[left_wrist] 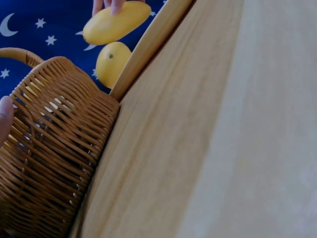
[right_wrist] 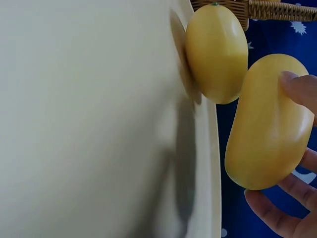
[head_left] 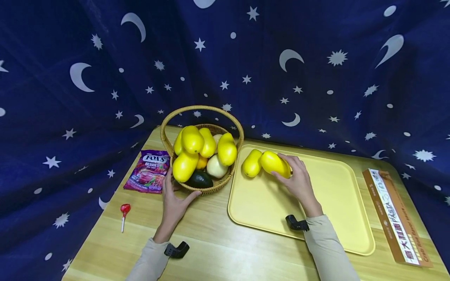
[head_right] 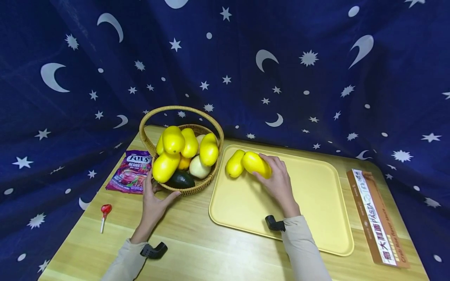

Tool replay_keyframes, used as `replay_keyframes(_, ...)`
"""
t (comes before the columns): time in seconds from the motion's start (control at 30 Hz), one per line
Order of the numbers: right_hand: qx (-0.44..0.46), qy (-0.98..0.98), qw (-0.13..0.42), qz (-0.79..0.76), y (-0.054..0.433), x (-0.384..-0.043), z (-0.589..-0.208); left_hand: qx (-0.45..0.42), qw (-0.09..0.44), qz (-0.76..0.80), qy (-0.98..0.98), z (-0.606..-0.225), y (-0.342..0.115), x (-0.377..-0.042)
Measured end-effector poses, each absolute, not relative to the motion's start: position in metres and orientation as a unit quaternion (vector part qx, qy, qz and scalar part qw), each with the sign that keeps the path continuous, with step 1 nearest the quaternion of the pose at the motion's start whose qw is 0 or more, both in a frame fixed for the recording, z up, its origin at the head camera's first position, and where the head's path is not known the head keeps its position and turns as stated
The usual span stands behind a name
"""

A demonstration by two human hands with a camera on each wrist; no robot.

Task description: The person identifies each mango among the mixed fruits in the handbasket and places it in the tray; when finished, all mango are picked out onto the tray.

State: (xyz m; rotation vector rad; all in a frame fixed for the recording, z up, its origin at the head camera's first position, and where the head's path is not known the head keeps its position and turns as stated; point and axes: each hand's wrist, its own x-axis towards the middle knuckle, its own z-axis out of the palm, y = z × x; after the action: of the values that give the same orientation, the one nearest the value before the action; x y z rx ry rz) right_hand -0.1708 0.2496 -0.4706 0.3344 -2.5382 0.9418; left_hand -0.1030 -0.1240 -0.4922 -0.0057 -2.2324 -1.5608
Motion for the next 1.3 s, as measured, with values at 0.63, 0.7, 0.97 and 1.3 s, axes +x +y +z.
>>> replay_keyframes(0.63, 0.063, -0.931, 0.155, 0.325, 0.259, -0.169, -0.49, -0.004, 0.212, -0.553, -0.806, -0.496, -0.124, -0.104)
replay_keyframes(0.7, 0.053, -0.932, 0.149, 0.327, 0.26, -0.17, -0.491, -0.004, 0.21, -0.553, -0.806, -0.497, -0.124, -0.104)
replay_keyframes(0.97, 0.038, -0.937, 0.113, 0.327, 0.261, -0.172, -0.494, -0.002, 0.21, -0.553, -0.806, -0.497, -0.124, -0.104)
replay_keyframes(1.3, 0.054, -0.934, 0.076, 0.346, 0.262, -0.164, -0.49, -0.008, 0.216, -0.552, -0.805, -0.497, -0.124, -0.104)
